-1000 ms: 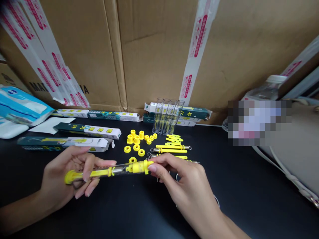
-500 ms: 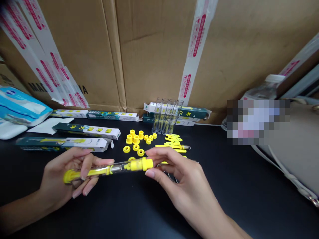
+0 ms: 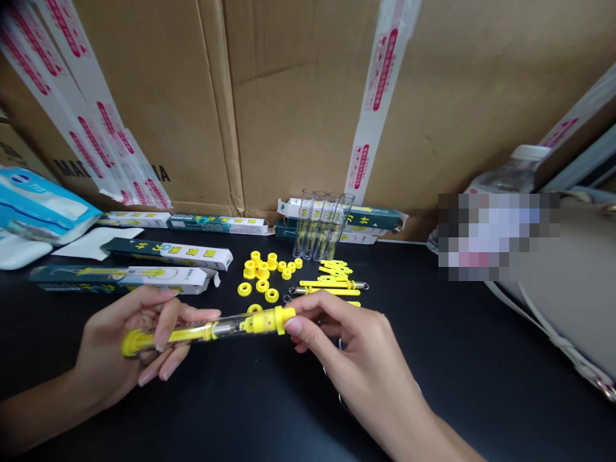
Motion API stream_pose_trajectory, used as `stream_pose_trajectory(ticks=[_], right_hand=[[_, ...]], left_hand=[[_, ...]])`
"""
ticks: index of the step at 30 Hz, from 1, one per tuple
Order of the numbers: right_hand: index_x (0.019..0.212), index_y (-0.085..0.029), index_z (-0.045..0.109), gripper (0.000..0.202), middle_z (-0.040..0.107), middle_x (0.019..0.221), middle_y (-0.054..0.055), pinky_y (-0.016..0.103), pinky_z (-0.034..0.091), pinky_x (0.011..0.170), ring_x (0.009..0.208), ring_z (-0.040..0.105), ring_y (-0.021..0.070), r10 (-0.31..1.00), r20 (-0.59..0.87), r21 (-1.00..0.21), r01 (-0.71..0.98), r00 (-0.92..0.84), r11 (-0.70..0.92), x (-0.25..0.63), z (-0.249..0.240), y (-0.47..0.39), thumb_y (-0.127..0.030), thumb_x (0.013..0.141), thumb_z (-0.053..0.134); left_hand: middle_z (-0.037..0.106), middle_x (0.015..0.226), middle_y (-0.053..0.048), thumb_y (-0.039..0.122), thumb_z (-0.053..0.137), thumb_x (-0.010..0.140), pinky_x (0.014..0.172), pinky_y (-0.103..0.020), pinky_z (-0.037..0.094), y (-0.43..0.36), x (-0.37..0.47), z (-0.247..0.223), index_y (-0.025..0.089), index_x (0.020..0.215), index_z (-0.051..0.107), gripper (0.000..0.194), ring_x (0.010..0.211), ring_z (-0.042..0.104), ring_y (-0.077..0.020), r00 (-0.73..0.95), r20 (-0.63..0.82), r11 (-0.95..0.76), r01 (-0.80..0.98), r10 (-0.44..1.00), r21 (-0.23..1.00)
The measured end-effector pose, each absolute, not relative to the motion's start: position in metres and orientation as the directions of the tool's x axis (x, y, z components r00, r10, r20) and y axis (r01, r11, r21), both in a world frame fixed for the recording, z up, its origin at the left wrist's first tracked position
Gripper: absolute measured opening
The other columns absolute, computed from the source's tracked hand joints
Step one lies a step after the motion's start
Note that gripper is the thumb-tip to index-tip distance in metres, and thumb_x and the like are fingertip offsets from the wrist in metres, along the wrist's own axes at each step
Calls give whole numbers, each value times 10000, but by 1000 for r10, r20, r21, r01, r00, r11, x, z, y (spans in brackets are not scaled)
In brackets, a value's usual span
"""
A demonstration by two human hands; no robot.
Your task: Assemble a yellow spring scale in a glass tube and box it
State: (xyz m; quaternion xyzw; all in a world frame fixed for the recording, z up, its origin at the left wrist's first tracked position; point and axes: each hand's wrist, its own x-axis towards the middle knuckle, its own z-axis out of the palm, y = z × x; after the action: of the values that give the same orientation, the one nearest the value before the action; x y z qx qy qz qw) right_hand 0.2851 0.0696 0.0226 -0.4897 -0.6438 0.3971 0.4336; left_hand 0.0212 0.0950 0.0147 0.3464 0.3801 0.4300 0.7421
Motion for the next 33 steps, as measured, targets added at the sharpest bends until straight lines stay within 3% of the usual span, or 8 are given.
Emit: stream_pose_trajectory(ticks=[4,8,12,14,16,19,24,33], right_hand=[[1099,-257,752,262,788,907,24,227,634,715,751,759,161,971,186,-943,251,-150,220,285,23,69,-390,873,756],[1011,-277,793,245,809,1024,24,250,649,797,833,784,187,972,182,-945,246,-149,215,285,23,67,-345,783,849],[943,-279,820,184,821,954,13,240,651,798,836,785,189,968,225,-946,215,-110,244,284,24,67,-293,764,862],[924,-276,827,178,821,950,17,234,653,775,838,781,191,965,250,-948,184,-78,260,284,25,68,-273,751,869],[929,-271,829,172,817,959,22,234,656,751,834,776,190,966,250,-954,156,-59,256,284,25,70,-265,761,860],[971,-264,826,186,812,991,34,256,663,753,841,773,197,974,217,-964,141,-71,225,286,22,72,-272,785,844],[991,-259,825,219,815,1032,51,313,676,801,880,784,229,974,215,-968,115,-69,222,286,15,73,-320,782,853],[934,-279,843,184,836,939,24,262,657,807,835,795,203,972,225,-954,189,-69,234,285,23,69,-258,752,860]], left_hand=[[821,875,-170,374,624,761,249,-163,246,94,20,14,137,400,640,431,294,607,-144,330,-268,384,-365,905,848],[821,950,-165,384,630,767,250,-167,257,94,20,13,130,413,631,436,328,632,-158,371,-257,391,-348,892,852],[817,1003,-170,392,653,804,270,-158,285,96,22,12,109,446,622,457,363,636,-135,405,-257,399,-317,877,860],[808,1037,-165,430,678,837,272,-146,274,96,25,13,103,575,687,419,350,593,-90,438,-242,378,-256,866,890],[784,1108,-149,459,732,836,289,-130,266,94,28,15,131,855,761,330,347,545,-40,458,-216,321,-165,862,933],[743,1172,-137,434,788,816,332,-122,253,88,30,18,197,1170,724,430,373,505,5,491,-234,264,8,840,965],[773,1064,-139,464,750,847,346,-154,252,85,31,22,189,1206,718,452,377,475,-17,525,-308,250,180,794,951],[762,895,-69,342,792,808,374,-175,289,82,32,20,206,1171,781,388,416,410,-26,478,-275,228,155,834,961]])
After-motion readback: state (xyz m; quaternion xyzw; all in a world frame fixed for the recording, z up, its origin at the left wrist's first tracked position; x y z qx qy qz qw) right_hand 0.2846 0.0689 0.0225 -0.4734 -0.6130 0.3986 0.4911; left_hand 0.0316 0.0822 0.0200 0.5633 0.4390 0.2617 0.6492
